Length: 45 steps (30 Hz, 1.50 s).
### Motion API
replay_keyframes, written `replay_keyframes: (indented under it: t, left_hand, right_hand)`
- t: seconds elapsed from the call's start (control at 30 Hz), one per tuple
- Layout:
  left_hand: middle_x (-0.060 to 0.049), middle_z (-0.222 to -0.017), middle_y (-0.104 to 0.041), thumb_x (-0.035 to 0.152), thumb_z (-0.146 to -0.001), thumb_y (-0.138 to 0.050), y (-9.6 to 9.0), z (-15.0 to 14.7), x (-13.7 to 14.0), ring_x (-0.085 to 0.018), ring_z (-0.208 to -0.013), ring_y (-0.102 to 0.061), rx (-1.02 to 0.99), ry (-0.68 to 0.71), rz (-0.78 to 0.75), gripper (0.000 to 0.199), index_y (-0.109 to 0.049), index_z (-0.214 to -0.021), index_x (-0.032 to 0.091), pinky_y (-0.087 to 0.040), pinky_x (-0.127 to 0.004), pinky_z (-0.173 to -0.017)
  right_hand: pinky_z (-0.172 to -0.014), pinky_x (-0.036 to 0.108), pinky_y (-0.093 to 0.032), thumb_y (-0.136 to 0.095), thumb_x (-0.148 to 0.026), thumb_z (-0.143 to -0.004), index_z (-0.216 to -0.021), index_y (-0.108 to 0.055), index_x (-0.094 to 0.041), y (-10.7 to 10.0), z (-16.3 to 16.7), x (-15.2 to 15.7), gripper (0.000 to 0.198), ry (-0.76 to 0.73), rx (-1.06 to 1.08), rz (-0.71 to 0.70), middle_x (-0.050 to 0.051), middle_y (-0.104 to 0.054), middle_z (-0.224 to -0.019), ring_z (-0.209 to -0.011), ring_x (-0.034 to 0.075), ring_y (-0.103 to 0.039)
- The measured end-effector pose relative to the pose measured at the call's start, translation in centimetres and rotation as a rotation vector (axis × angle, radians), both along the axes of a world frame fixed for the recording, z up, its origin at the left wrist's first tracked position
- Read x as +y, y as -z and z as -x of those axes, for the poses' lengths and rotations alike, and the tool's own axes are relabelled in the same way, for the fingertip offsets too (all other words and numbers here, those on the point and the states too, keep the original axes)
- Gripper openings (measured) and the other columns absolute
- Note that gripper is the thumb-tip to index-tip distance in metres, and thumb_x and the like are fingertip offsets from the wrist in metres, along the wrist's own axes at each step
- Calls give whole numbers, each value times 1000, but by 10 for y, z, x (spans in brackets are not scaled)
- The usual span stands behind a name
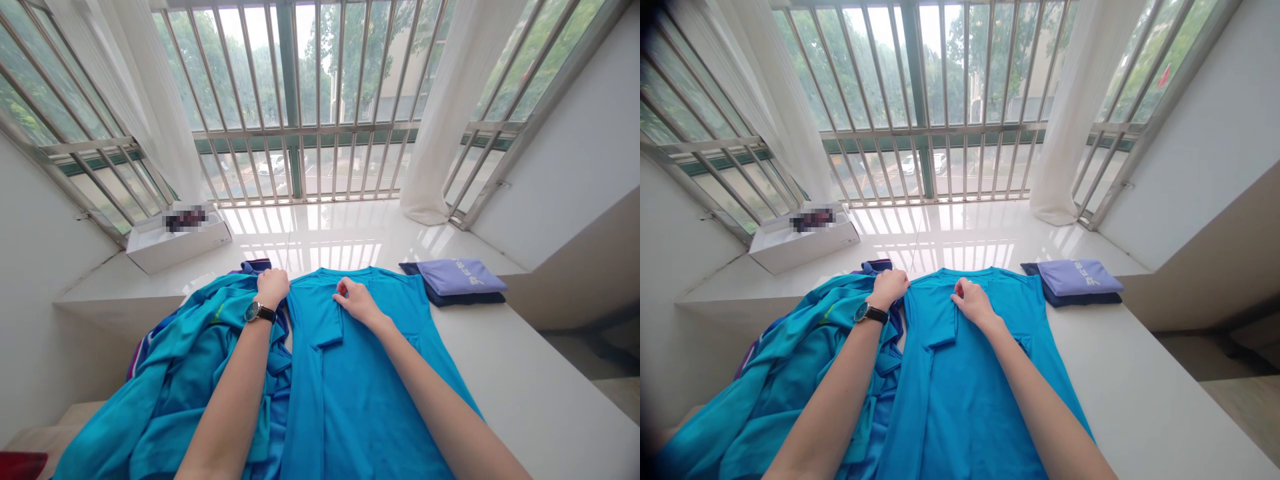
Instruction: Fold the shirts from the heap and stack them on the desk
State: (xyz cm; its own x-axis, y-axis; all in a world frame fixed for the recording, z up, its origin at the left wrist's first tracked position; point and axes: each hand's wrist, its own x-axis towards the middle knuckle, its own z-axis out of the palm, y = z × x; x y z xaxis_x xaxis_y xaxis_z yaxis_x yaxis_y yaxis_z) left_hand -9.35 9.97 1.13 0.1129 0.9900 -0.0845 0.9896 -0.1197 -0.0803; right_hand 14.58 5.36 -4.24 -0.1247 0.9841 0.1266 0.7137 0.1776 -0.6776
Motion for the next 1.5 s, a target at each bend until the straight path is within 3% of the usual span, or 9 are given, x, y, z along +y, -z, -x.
replay_keyframes:
  t: [0.2, 0.47, 0.7, 0.87, 1.03, 1.27, 1.5]
  left_hand:
    - [-14, -111, -71, 30, -98, -36, -6, 11, 3, -29, -104, -64, -41, 11, 27, 36, -68, -106, 17, -48, -36, -84]
    - [-11, -110, -70, 30, -96, -44, -19, 4, -4, -28, -108, -62, -100, 136, -47, 27, -67, -106, 19, -47, -35, -87]
    - [-7, -104, -72, 24, -88, -55, -9, -15, -6, -25, -101, -64, -119, 282, -12, 20, -70, -102, 22, -48, -31, -85]
    - [-11, -106, -71, 25, -87, -57, -2, -15, -5, -29, -103, -63, -90, 276, -6, 22, -71, -103, 19, -48, -36, -86]
    - [-8, -103, -72, 24, -86, -58, -4, -11, -3, -28, -102, -63, -87, 266, 29, 23, -71, -105, 23, -48, -34, -85]
    - [-8, -96, -72, 22, -88, -55, -8, -9, -5, -27, -98, -64, -78, 234, 43, 17, -71, -91, 21, -47, -34, -84]
    - [-9, -103, -71, 26, -88, -59, -10, -10, -9, -28, -103, -62, -73, 180, 34, 18, -70, -102, 21, -46, -36, -88]
  right_hand:
    - [-65, 25, -39, -63, -21, -83, -88, -58, -21, -1, 3, -2, 7, 13, -35, -16, 0, -66, -78, -69, 14, -58]
    - [-63, 23, -41, -63, -25, -84, -93, -60, -21, -1, 3, -1, 10, 48, -39, -3, -1, -67, -76, -69, 14, -61]
    - [-65, 25, -41, -59, -34, -90, -112, -62, -17, -3, 9, -2, 28, 171, -84, -7, 3, -72, -80, -80, 19, -66]
    - [-65, 26, -40, -57, -32, -91, -104, -68, -20, -3, 14, -4, 21, 203, -128, 0, 5, -73, -82, -82, 21, -67]
    - [-64, 25, -39, -55, -28, -90, -96, -68, -22, -4, 15, -5, 15, 222, -106, -21, 3, -73, -83, -79, 19, -66]
    - [-63, 24, -41, -55, -25, -86, -85, -63, -20, 0, 8, 0, 9, 200, -25, -69, 2, -70, -75, -72, 16, -65]
    - [-64, 25, -42, -54, -26, -85, -85, -63, -20, 6, 4, 4, 11, 182, -11, -100, 1, -68, -68, -67, 17, -64]
